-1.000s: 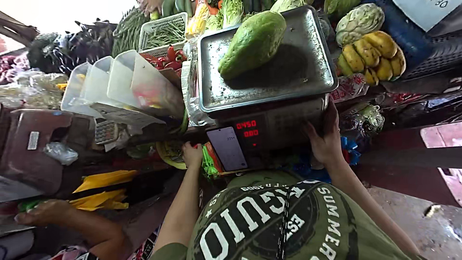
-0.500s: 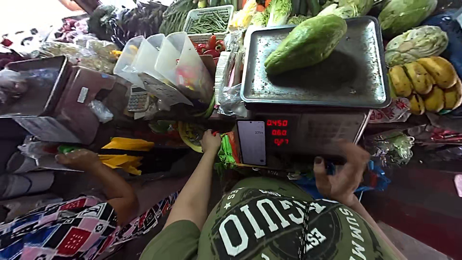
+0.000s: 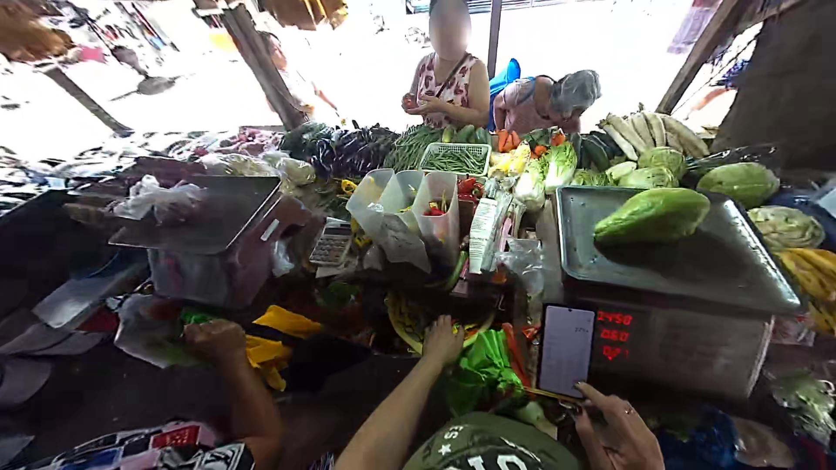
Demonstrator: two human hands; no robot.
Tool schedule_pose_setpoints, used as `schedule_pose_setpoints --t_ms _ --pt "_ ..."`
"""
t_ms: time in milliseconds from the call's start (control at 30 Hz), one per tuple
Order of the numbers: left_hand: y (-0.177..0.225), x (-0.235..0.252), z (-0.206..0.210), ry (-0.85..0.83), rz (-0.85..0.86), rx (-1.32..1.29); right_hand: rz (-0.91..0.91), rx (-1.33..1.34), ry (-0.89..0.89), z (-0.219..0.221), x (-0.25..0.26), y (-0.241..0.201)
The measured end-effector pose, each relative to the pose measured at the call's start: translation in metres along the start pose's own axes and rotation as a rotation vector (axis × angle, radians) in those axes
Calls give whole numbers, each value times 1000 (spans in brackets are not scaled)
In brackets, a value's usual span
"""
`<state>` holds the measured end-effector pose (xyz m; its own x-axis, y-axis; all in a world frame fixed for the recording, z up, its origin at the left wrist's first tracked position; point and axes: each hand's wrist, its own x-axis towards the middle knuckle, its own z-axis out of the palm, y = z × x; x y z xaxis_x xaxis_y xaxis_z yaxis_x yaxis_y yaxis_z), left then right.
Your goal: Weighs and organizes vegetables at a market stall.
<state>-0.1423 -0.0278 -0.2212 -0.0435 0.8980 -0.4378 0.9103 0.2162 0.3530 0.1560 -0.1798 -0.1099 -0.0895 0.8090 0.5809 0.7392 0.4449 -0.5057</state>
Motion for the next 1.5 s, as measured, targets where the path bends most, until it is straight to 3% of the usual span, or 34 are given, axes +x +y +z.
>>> schedule_pose_setpoints --t_ms 267,400,1000,1133,1267,1333,1400,1500 --pt "-16 -4 -16 -22 110 -6 81 -224 101 23 -14 -29" --pt "-17 -4 -18 -46 129 3 164 -303 61 22 -24 -37" --pt "-37 9 -4 0 208 0 269 -337 -19 51 -1 -46" --pt "-36 10 -7 -8 195 -15 256 -300 60 40 -6 -41" --pt "-40 13 -8 131 241 -138 272 -350 95 31 -19 -24" --pt "-35 8 -16 291 346 -197 262 -334 102 29 -20 -16" --pt "-20 -2 -37 474 520 -226 234 -267 157 26 -14 -15" --pt "14 -21 -95 612 725 -226 201 -214 260 15 1 -15"
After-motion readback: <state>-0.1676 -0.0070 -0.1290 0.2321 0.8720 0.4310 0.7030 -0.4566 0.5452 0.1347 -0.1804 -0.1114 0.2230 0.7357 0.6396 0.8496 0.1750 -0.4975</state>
